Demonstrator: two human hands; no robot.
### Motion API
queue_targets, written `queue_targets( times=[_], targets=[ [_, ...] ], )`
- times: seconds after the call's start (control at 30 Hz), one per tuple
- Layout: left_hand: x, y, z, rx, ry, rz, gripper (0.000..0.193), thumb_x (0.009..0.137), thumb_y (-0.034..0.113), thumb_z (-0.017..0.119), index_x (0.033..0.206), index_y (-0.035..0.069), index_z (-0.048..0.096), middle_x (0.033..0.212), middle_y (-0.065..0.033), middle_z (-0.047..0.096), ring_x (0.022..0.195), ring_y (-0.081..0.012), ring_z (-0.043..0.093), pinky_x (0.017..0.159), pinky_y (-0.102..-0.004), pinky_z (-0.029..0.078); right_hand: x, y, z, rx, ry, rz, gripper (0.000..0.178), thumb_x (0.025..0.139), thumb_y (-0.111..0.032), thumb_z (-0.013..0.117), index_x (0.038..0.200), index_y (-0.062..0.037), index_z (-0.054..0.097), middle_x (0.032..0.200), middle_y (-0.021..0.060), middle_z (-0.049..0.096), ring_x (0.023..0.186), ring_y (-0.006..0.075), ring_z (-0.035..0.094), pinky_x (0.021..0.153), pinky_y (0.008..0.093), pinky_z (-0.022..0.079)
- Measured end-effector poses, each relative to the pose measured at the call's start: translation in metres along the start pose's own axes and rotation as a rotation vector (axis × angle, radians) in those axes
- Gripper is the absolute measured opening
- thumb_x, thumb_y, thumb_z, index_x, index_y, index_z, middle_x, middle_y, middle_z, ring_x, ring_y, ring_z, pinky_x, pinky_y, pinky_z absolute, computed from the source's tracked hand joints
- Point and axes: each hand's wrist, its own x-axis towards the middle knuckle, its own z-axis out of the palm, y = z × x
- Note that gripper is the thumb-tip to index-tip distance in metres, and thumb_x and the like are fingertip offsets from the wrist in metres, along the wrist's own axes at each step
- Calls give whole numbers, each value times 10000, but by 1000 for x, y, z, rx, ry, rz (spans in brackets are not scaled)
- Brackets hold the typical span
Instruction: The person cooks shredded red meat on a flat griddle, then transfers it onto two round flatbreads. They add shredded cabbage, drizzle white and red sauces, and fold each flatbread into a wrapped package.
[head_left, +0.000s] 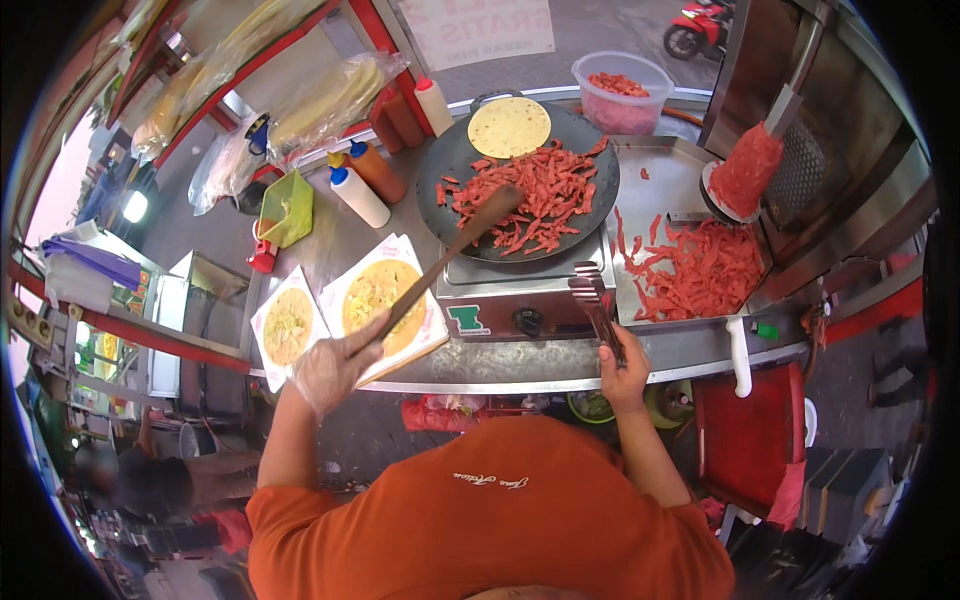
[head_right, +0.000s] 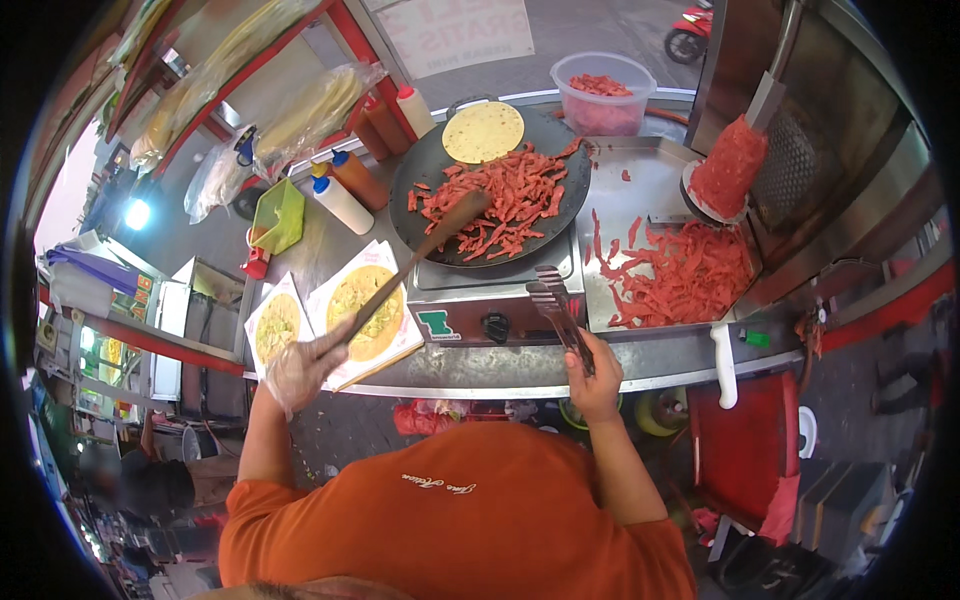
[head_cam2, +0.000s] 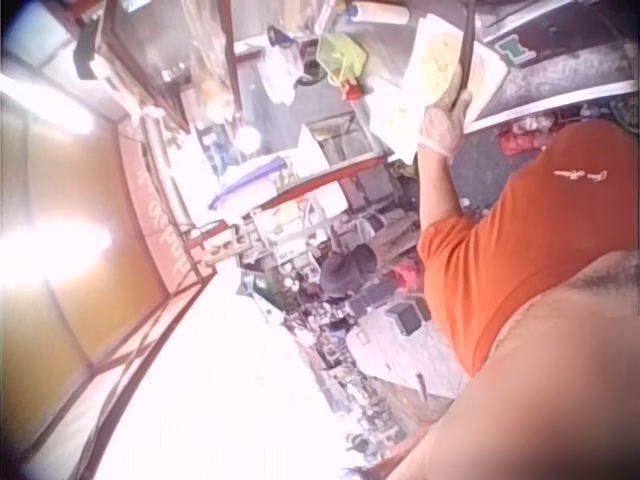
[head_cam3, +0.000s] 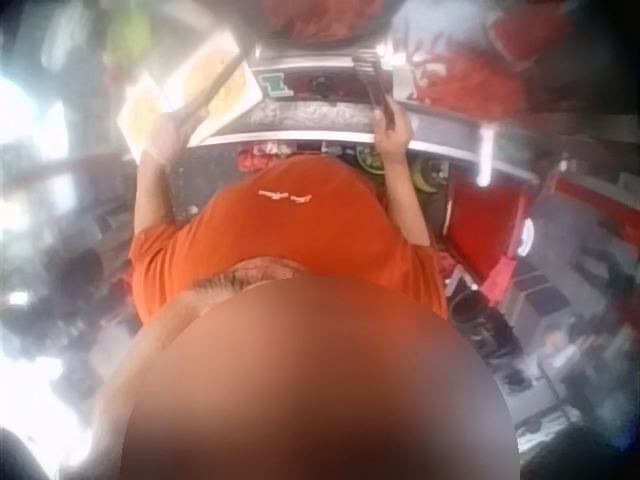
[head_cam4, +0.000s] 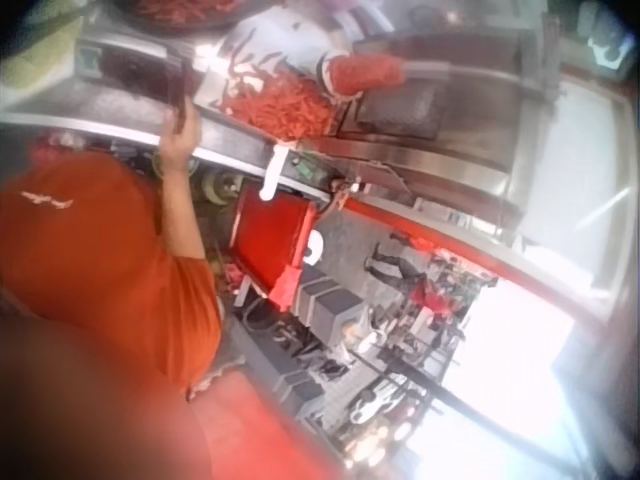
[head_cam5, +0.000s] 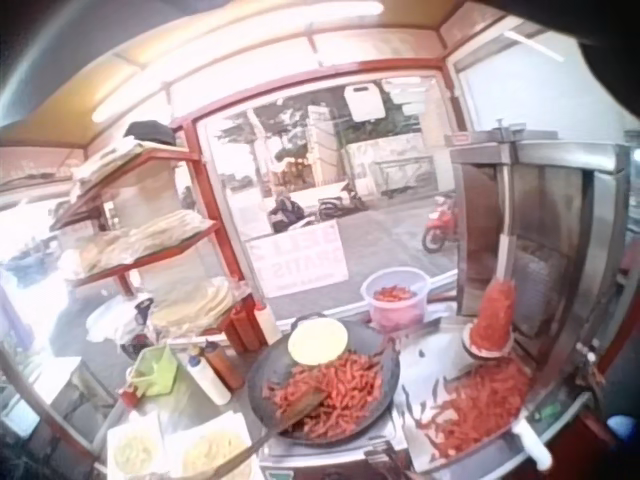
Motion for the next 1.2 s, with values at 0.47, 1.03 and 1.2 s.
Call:
queue_targets(
  times=[0.47,1.03,1.2],
  targets=[
    [23,-36,-15,-148,-35,134,565,1073,438,615,1591,233,518,1316,-190,733,829,-203,723,860,-362,561,6,6,5,-66,34,-32,375,985,-165,746,1282,49,664,972,150,701,814,276,693,750,367,554],
    [12,7,8,-17,-37,39,503,1081,408,599,1570,308,540,895,-158,737,750,-286,698,755,-383,543,9,9,1,70,-73,-18,408,955,-156,781,1303,20,661,932,129,699,753,247,689,656,345,549],
    [-6,6,23,-95,70,-20,531,1074,440,601,1581,304,523,981,-236,746,860,-359,729,844,-386,545,12,8,-1,133,-124,28,427,954,-159,794,1316,20,658,956,128,706,762,217,683,662,317,548]
  ],
)
